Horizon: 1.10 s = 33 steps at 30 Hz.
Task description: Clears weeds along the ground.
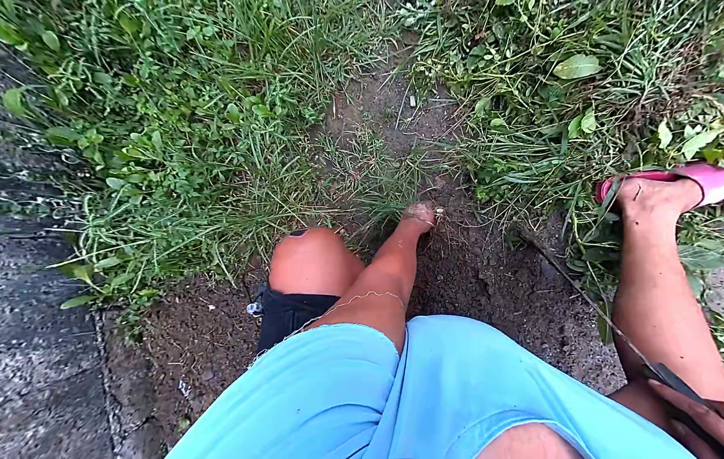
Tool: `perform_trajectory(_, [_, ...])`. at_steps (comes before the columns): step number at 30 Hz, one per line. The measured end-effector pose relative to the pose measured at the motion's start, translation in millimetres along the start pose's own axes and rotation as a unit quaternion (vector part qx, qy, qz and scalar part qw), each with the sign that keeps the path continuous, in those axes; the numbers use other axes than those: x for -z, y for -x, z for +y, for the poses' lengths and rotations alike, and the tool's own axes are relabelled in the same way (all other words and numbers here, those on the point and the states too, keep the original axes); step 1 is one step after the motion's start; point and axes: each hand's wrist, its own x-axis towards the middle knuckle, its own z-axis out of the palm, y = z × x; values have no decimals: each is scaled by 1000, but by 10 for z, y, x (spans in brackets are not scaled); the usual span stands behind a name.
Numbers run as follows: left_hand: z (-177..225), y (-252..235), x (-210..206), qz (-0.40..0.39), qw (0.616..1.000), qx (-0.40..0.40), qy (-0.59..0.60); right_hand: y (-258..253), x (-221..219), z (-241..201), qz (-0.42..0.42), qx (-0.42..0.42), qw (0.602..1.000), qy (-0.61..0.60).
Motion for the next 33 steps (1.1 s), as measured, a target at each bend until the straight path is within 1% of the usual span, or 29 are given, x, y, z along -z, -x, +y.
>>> perform_trajectory(3, [28, 202, -74, 5, 1000, -24, -1, 37, -51, 37, 2, 1, 1000, -6])
perform_trajectory(6, [145, 474, -161, -32, 996, -69, -48, 127, -117, 58, 3, 3, 1000, -9])
perform_trajectory(7, [175, 553, -199, -36, 992, -102, -68, 141, -150, 76, 10, 7, 1000, -10])
perform_trajectory(8, [199, 630, -271, -33, 984, -151, -87, 151, -191, 97, 20, 12, 1000, -11])
perform_trajectory(9, [217, 681, -372, -27, 971, -213, -104, 154, -232, 115, 29, 16, 999, -13])
perform_trajectory(11, [281, 762, -537, -38, 936, -326, -126, 151, -301, 143, 38, 17, 999, -10])
perform_trajectory(12, [334, 811, -586, -56, 925, -351, -134, 153, -325, 148, 41, 17, 999, -7])
perform_trajectory(13, [374, 857, -615, -76, 926, -342, -139, 149, -357, 160, 48, 19, 999, -7])
perform_trajectory(15, [365, 945, -590, -108, 955, -248, -126, 111, -435, 203, 66, 31, 997, -4])
perform_trajectory(17, [204, 919, -504, -73, 973, -186, -119, 138, -401, 139, 50, 20, 999, 7])
perform_trajectory(20, [19, 679, -326, -8, 986, -114, -119, 79, -431, 202, 70, 38, 997, -7])
perform_trajectory(22, [-69, 505, -222, 19, 994, -52, -97, 63, -369, 105, 46, 16, 999, 0])
perform_trajectory(23, [-114, 439, -167, 26, 997, -14, -76, 0, -382, 124, 48, 11, 999, 1])
perform_trajectory(26, [-216, 338, -13, 41, 996, 78, -16, -211, -452, 262, 74, 21, 997, 4])
perform_trajectory(29, [-260, 213, 83, 29, 987, 157, -2, -201, -367, 179, 64, 24, 998, 7])
perform_trajectory(31, [-327, 121, 104, 32, 983, 183, 7, -232, -358, 181, 68, 29, 997, 9])
perform_trajectory(33, [-402, 36, 114, 41, 981, 186, 21, -286, -366, 204, 75, 33, 997, 14])
